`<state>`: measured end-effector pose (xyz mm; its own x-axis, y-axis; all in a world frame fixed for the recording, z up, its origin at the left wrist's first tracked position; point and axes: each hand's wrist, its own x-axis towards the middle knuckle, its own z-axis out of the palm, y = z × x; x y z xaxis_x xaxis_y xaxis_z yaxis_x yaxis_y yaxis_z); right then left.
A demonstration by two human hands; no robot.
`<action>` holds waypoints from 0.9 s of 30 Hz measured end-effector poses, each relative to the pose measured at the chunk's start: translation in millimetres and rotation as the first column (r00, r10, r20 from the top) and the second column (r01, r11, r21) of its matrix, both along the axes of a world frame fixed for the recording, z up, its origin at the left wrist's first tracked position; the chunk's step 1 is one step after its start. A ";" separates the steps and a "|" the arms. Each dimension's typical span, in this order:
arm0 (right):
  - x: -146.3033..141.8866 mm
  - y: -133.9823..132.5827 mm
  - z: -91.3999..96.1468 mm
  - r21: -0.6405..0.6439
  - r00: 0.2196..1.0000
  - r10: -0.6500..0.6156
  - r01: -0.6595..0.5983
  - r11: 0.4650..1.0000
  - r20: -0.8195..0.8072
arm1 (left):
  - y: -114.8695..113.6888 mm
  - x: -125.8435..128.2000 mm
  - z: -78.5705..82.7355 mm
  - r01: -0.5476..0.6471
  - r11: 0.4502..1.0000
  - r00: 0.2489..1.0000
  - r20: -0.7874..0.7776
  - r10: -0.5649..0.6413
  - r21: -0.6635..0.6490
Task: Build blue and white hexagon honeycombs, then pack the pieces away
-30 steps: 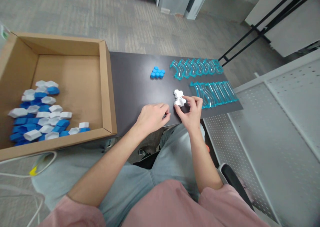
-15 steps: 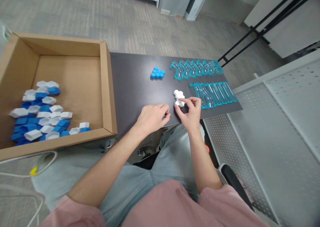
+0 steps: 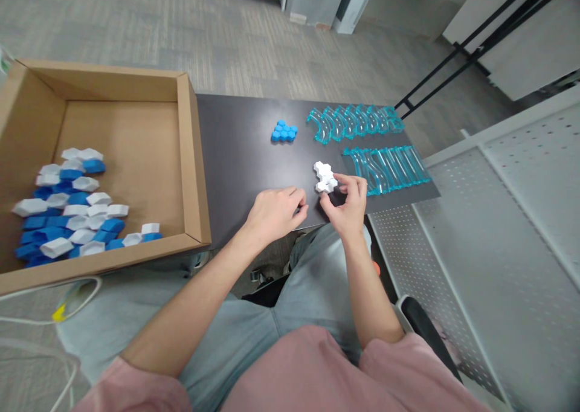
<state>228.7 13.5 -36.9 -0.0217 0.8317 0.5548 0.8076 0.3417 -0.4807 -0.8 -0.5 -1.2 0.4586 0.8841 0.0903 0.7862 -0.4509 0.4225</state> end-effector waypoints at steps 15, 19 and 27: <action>-1.2 1.2 -1.8 -0.012 0.996 0.016 -0.017 1.000 -0.083 | -0.4 0.3 2.3 -0.007 1.000 1.000 -0.012 0.007 -0.012; -1.6 1.4 -2.0 0.024 0.995 0.035 -0.033 0.999 -0.097 | -0.2 0.3 1.0 -0.003 1.000 1.000 0.001 0.003 -0.006; -1.4 1.1 -1.6 0.029 0.998 0.009 -0.007 1.000 -0.067 | 0.0 0.7 1.0 0.000 1.000 1.000 -0.015 0.000 -0.010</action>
